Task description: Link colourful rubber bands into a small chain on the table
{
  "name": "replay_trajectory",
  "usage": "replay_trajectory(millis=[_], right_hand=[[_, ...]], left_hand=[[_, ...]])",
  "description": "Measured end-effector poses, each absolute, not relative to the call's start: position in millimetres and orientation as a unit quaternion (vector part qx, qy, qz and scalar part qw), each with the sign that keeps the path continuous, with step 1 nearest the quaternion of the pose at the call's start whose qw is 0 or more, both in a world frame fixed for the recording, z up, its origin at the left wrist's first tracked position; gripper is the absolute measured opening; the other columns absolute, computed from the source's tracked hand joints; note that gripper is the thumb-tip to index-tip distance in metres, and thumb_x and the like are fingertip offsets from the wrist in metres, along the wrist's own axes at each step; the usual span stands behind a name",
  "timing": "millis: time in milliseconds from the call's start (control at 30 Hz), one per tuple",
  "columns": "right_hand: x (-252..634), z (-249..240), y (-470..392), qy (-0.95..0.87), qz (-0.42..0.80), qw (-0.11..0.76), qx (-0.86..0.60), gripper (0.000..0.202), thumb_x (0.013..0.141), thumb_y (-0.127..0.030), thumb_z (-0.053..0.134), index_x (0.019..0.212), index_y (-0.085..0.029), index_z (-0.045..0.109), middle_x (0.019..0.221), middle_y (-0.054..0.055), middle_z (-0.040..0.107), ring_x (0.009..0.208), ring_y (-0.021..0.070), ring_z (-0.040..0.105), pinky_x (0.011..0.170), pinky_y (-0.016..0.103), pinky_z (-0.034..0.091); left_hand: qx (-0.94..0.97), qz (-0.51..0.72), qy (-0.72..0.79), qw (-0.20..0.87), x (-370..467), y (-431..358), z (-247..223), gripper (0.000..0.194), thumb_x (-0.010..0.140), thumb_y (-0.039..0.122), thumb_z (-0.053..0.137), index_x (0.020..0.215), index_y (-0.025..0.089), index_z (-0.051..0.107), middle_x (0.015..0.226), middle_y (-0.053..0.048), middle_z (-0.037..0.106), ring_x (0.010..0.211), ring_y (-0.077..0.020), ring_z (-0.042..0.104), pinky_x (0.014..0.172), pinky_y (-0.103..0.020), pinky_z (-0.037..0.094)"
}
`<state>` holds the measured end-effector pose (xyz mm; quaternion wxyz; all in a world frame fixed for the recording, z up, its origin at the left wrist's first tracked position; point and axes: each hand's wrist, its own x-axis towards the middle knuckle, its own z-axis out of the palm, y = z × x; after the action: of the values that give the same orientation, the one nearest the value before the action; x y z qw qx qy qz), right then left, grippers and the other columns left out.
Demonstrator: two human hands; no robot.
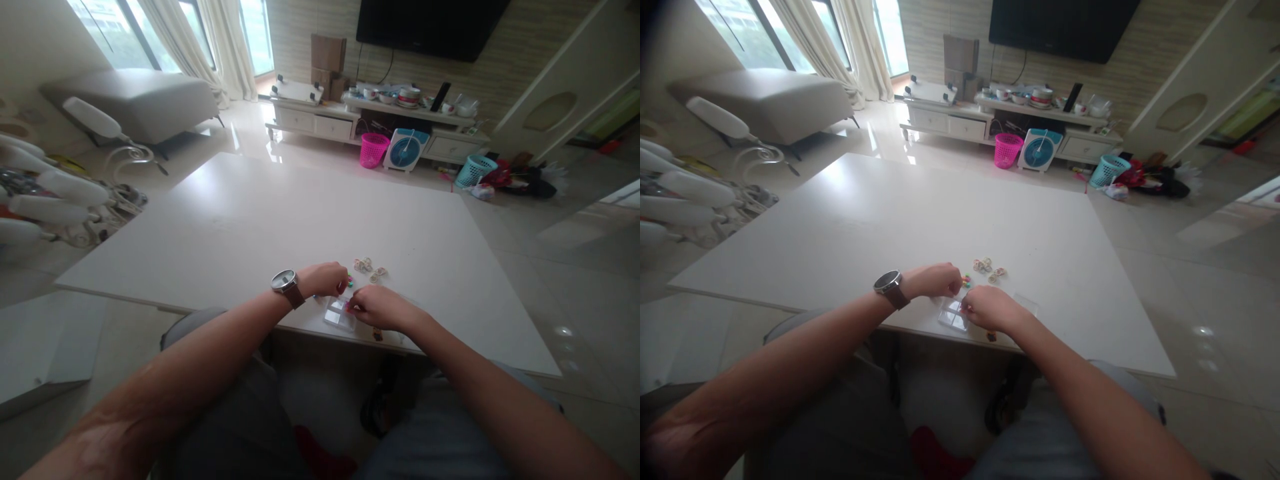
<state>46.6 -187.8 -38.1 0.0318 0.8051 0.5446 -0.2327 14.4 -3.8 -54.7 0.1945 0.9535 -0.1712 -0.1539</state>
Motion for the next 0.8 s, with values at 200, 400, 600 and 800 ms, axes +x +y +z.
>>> replay_trajectory(millis=[200, 400, 600, 800], right_hand=[[43.3, -36.0, -185.7, 0.537, -0.244, 0.043, 0.806, 0.026, 0.091, -0.025, 0.049, 0.097, -0.02, 0.074, 0.093, 0.008, 0.073, 0.084, 0.0191, 0.065, 0.068, 0.025, 0.038], [44.1, -34.7, -187.6, 0.533, -0.232, 0.058, 0.811, 0.026, 0.09, -0.025, 0.048, 0.094, -0.019, 0.074, 0.093, 0.009, 0.072, 0.083, 0.0192, 0.064, 0.067, 0.024, 0.038], [46.5, -36.0, -191.0, 0.534, -0.228, 0.041, 0.813, 0.028, 0.09, -0.027, 0.047, 0.096, -0.021, 0.074, 0.091, 0.008, 0.073, 0.08, 0.0193, 0.064, 0.066, 0.025, 0.037], [42.2, -41.9, -188.4, 0.537, -0.23, 0.054, 0.81, 0.033, 0.095, -0.031, 0.043, 0.089, -0.018, 0.072, 0.089, 0.009, 0.072, 0.079, 0.0193, 0.065, 0.064, 0.025, 0.035]], left_hand=[[0.953, -0.154, -0.178, 0.193, 14.5, -3.4, -54.8, 0.02, 0.066, 0.008, 0.062, 0.074, 0.02, 0.076, 0.067, -0.001, 0.07, 0.062, -0.012, 0.059, 0.06, -0.02, 0.042], [0.952, -0.152, -0.182, 0.195, 15.0, -3.5, -54.4, 0.017, 0.066, 0.009, 0.064, 0.072, 0.019, 0.075, 0.066, -0.001, 0.07, 0.061, -0.0111, 0.058, 0.057, -0.02, 0.04], [0.954, -0.149, -0.174, 0.195, 13.7, -3.6, -53.5, 0.016, 0.067, 0.01, 0.064, 0.072, 0.02, 0.075, 0.068, -0.002, 0.07, 0.064, -0.0127, 0.06, 0.059, -0.021, 0.041], [0.955, -0.152, -0.176, 0.186, 14.3, -4.2, -53.6, 0.018, 0.066, 0.009, 0.063, 0.072, 0.02, 0.075, 0.068, -0.002, 0.071, 0.064, -0.0132, 0.061, 0.059, -0.021, 0.041]])
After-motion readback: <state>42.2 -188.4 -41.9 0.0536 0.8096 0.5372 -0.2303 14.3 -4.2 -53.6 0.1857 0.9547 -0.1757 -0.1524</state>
